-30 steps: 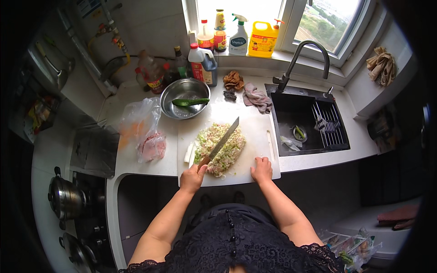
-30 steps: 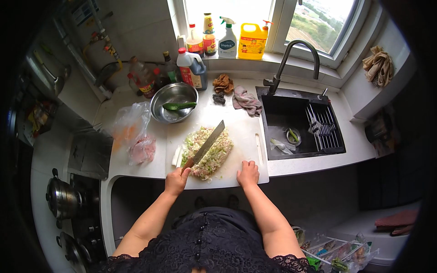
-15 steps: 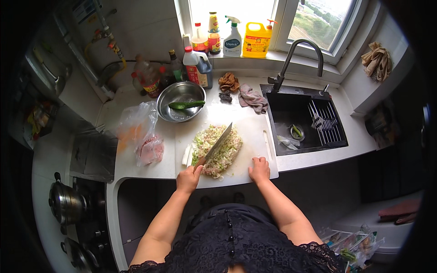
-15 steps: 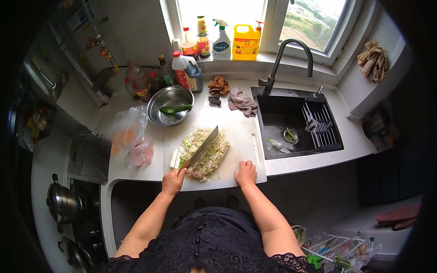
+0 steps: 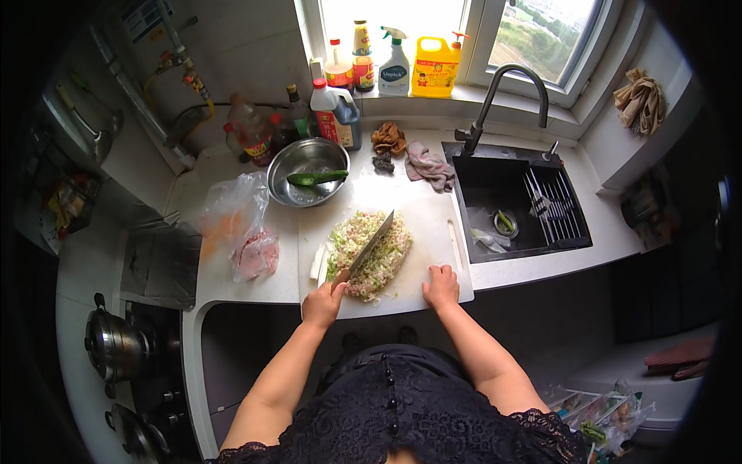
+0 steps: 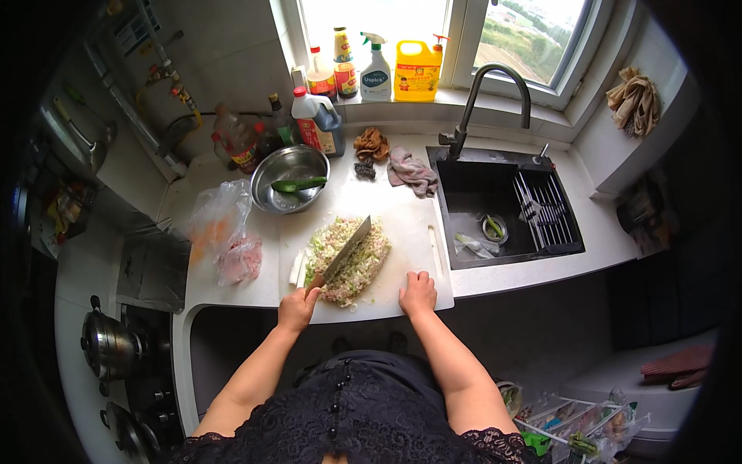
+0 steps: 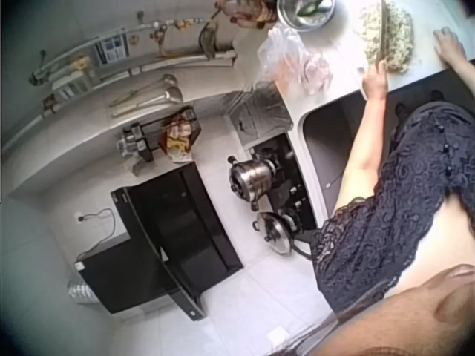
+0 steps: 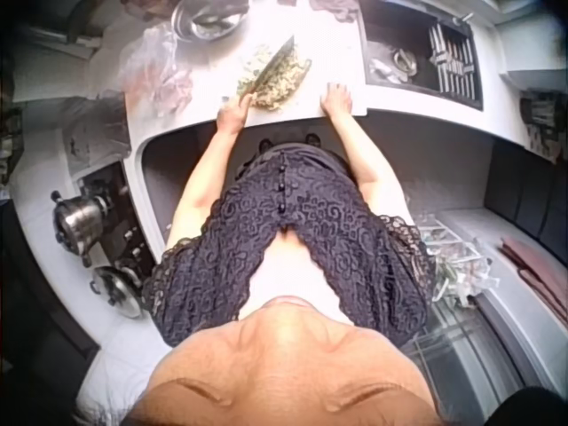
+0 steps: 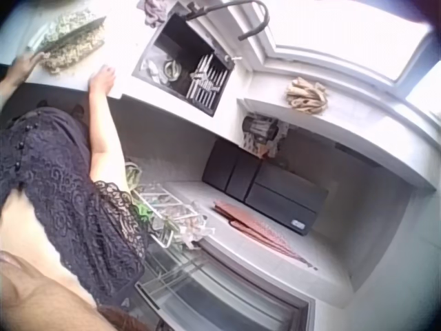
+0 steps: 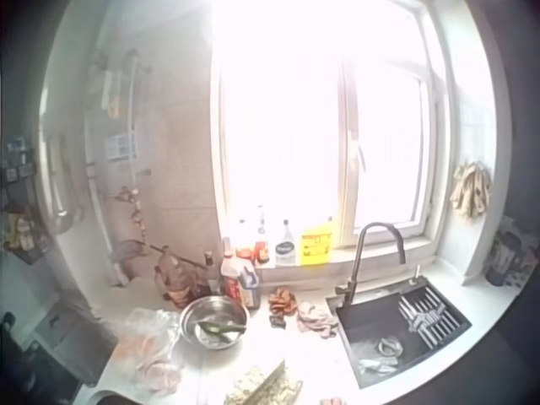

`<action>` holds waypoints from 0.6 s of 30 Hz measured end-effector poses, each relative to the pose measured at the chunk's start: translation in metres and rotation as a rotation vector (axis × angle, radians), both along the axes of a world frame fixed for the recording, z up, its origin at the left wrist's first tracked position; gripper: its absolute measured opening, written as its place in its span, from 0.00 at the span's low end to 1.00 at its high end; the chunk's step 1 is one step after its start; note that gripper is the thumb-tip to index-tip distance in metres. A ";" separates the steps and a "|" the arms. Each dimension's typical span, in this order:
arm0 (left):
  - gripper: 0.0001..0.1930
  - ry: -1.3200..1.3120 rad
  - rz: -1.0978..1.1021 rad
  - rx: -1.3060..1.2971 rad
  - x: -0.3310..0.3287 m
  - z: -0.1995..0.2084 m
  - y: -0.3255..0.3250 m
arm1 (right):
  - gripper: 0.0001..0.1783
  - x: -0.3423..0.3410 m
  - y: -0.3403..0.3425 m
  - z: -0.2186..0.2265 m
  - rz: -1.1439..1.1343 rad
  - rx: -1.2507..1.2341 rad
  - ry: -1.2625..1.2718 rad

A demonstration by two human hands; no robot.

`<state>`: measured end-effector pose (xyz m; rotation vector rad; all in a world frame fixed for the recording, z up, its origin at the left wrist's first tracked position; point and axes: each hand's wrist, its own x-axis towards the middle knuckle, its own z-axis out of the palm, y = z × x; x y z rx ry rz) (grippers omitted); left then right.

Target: The person chops a pile of mixed vegetables on a white cutting board using a large knife. The chopped pieces accumulate on the board as the person continues chopping throughout the clip.

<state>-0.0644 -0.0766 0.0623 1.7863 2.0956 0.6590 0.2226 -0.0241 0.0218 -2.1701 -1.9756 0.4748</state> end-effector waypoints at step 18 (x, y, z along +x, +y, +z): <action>0.26 -0.009 -0.023 0.005 0.002 -0.001 0.005 | 0.25 -0.001 0.000 0.001 -0.008 -0.015 0.004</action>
